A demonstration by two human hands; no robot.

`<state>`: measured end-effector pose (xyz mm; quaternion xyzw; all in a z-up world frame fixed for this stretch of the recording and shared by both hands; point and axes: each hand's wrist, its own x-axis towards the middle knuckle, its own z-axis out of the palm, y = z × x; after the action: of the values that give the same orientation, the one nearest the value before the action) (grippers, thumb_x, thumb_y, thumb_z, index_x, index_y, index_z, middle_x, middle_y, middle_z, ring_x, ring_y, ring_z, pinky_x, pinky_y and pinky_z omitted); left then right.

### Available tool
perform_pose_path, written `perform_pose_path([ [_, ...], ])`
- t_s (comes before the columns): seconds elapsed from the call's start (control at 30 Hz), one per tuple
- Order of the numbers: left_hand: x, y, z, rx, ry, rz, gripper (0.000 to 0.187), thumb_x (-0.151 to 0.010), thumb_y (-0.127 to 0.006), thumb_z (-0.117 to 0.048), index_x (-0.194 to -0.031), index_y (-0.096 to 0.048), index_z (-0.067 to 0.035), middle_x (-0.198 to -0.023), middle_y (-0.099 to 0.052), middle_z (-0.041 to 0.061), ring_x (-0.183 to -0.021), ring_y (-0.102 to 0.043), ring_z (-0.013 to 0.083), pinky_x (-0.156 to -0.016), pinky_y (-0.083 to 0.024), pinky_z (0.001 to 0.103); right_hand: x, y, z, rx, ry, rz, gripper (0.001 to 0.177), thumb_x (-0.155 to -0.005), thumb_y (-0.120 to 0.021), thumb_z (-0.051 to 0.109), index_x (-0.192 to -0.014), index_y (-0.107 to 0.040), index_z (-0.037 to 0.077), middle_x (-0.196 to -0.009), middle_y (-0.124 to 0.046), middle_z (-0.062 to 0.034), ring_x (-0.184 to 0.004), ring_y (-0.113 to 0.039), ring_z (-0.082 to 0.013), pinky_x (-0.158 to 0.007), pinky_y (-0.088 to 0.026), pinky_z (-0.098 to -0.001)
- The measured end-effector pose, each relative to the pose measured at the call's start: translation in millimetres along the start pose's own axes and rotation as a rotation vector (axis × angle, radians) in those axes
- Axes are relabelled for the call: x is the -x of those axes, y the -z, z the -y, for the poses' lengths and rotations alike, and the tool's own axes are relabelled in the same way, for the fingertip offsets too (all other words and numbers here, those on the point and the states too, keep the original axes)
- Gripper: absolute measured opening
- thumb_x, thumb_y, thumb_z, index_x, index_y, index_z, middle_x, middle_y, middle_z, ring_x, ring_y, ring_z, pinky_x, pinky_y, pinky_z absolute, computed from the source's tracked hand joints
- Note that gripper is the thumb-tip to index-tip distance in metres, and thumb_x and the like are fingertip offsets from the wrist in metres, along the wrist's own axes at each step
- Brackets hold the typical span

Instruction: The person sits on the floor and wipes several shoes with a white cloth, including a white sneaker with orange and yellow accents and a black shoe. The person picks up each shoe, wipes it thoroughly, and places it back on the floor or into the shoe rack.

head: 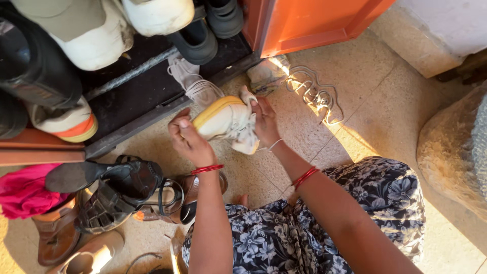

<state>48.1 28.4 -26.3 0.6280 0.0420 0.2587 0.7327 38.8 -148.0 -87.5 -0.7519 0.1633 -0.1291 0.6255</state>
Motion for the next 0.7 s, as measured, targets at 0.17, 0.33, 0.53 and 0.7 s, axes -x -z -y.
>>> perform_pose_path([
  [0.17,-2.4,1.2,-12.2,-0.065,0.061,0.03,0.031,-0.112,-0.05,-0.03,-0.111,-0.054,0.001,-0.142,-0.054,0.02,-0.119,-0.051,0.0204,-0.107,-0.042,0.035,-6.0,11.4,-18.4,0.087,0.15,0.112,0.022,-0.11,-0.052,0.016,-0.122,-0.063,0.002,-0.106,-0.062,-0.0104,-0.093,-0.061,-0.0197,-0.087,-0.052,-0.0341],
  [0.33,-4.0,12.0,-18.0,-0.212,0.049,-0.049,0.035,-0.112,-0.047,-0.033,-0.117,-0.058,0.0,-0.149,-0.045,0.018,-0.125,-0.054,0.0222,-0.109,-0.043,0.036,18.0,-39.0,53.7,-0.145,0.292,0.272,0.025,-0.105,-0.056,0.017,-0.125,-0.06,0.003,-0.135,-0.059,-0.0103,-0.119,-0.06,-0.0275,-0.102,-0.051,-0.0392],
  [0.53,-1.9,5.6,3.9,-0.035,0.383,-0.176,0.052,-0.08,-0.085,-0.026,-0.111,-0.049,-0.005,-0.106,-0.06,0.013,-0.092,-0.065,0.0202,-0.079,-0.061,0.032,26.5,-52.5,110.1,0.222,0.713,0.183,0.024,-0.1,-0.064,0.007,-0.124,-0.062,0.004,-0.141,-0.061,-0.0105,-0.139,-0.054,-0.0318,-0.12,-0.044,-0.0442],
  [0.7,13.7,-2.7,32.7,0.127,0.377,-0.19,0.043,-0.086,-0.089,-0.02,-0.102,-0.054,0.0,-0.099,-0.065,0.012,-0.086,-0.063,0.0167,-0.077,-0.057,0.029,30.8,-27.9,61.1,0.249,0.614,0.129,0.027,-0.097,-0.064,0.003,-0.124,-0.063,0.005,-0.139,-0.062,-0.0116,-0.135,-0.056,-0.0304,-0.114,-0.046,-0.043],
])
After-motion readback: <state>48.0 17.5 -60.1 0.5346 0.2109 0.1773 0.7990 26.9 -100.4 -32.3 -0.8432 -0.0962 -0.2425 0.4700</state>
